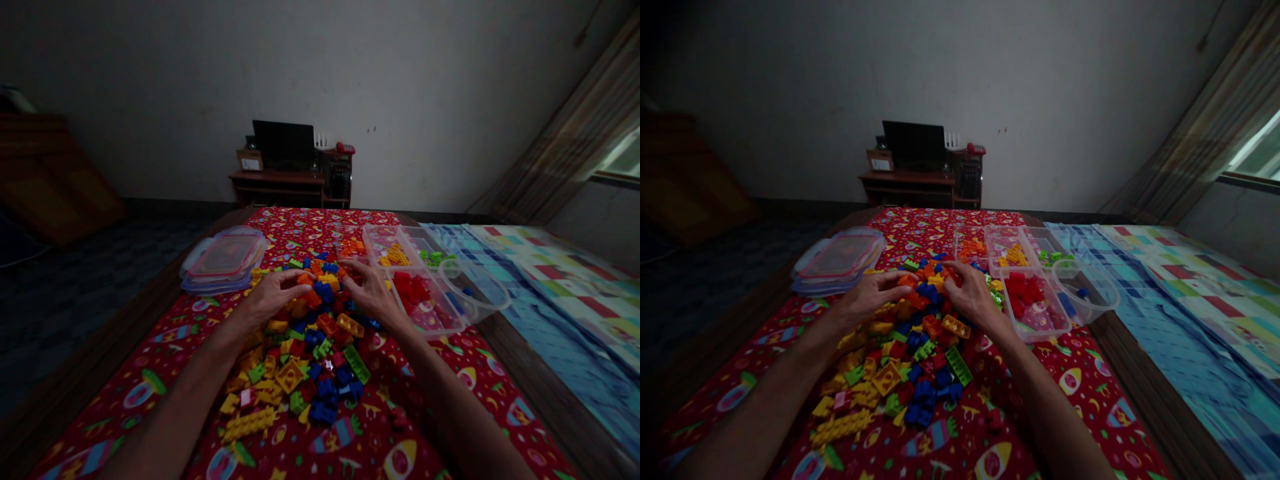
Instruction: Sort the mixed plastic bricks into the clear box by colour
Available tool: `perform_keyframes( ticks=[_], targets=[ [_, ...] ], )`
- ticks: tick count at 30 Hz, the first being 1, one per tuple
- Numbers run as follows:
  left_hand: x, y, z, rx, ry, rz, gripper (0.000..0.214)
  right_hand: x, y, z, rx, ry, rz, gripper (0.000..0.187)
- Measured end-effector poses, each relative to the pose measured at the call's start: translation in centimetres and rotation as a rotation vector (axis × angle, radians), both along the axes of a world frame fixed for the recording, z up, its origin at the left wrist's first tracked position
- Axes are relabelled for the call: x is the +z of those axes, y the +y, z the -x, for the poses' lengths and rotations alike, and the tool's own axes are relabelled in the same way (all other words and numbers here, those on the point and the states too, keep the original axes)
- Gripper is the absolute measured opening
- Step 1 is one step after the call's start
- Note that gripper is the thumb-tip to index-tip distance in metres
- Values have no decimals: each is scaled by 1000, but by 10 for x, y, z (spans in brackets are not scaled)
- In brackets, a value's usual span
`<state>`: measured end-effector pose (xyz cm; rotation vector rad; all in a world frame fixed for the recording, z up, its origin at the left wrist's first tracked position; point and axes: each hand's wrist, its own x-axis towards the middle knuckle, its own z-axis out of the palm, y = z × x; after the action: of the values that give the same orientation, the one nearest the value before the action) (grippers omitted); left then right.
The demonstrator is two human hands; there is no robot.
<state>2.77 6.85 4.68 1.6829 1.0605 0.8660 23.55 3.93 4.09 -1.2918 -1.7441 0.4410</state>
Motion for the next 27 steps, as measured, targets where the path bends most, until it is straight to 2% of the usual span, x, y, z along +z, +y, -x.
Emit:
perform_keyframes(
  ticks=[4,9,12,16,19,23,27],
  targets=[
    [0,-4,-7,-15,17,-44,46,-2,-9,14,122,-65,-50,33],
    [-10,-9,-11,-107,-19,28,40,-2,-13,16,232,-219,67,32],
    [-14,-7,-11,-54,38,1,41,-3,-11,12,204,-263,13,33],
    [-12,1,-3,129,197,-221,33,-7,-7,-2,96,-356,-50,35],
    [-9,3,1,75,183,-185,37,-8,-5,-12,59,-418,-63,33],
    [-8,-3,-3,91,123,-125,45,-3,-4,-12,23,-288,-89,29],
    [-10,-12,-13,43,28,-37,48,4,-3,-2,41,-23,15,35]
  ],
)
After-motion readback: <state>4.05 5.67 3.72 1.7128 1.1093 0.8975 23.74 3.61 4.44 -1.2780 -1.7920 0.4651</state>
